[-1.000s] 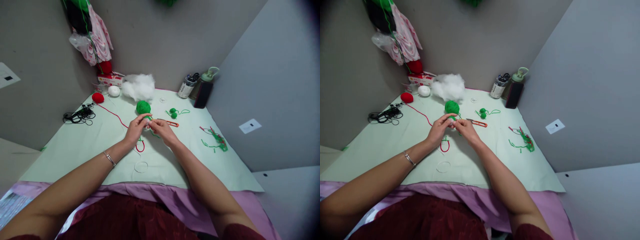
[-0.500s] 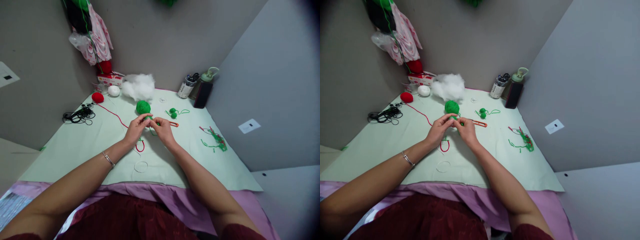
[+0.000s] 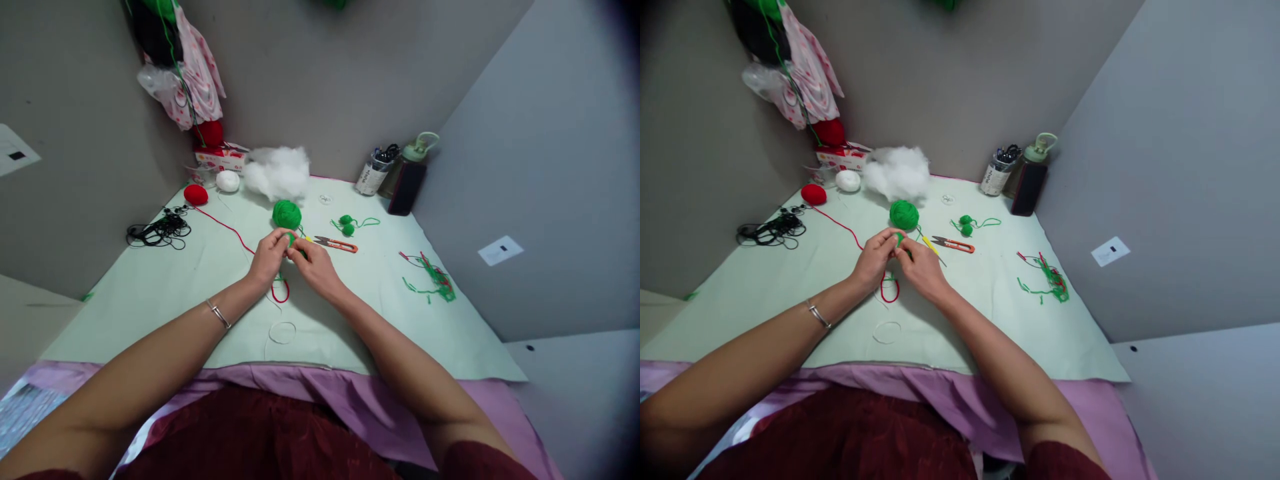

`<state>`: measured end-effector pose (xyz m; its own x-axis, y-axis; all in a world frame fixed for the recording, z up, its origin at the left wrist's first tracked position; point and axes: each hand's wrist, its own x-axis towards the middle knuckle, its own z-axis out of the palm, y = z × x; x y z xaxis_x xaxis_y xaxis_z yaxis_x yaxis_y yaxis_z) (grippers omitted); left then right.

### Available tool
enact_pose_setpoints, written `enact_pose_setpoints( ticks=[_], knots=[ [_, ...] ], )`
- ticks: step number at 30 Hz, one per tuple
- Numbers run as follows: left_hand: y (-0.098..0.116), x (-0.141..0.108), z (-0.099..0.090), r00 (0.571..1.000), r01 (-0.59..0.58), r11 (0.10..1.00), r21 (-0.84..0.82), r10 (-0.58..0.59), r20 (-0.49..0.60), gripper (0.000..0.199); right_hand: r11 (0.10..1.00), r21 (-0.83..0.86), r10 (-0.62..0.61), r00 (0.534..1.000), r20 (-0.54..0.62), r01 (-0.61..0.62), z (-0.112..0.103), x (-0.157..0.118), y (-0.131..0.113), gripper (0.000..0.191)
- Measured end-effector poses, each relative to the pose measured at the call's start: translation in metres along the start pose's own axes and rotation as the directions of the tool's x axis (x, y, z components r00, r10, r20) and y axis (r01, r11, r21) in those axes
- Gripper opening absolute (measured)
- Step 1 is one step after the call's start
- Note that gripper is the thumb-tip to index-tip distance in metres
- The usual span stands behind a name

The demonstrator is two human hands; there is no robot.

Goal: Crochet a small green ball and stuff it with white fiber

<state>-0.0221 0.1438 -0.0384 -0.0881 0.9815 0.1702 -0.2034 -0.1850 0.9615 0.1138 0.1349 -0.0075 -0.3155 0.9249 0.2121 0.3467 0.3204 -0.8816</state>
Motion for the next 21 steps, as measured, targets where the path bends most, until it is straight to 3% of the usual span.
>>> enact_pose_setpoints(
  ticks=[10, 21],
  knots=[
    [0.013, -0.007, 0.008, 0.997, 0.031, 0.992, -0.126, -0.022, 0.07, 0.02, 0.99, 0.119, 0.082, 0.991, -0.102, -0.07, -0.007, 0.007, 0.008, 0.038],
    [0.011, 0.0, -0.002, 0.987, 0.075, 0.995, -0.065, -0.065, 0.149, 0.028, 0.997, 0.052, 0.062, 0.996, -0.062, -0.059, -0.02, 0.007, 0.008, 0.03]
  ],
)
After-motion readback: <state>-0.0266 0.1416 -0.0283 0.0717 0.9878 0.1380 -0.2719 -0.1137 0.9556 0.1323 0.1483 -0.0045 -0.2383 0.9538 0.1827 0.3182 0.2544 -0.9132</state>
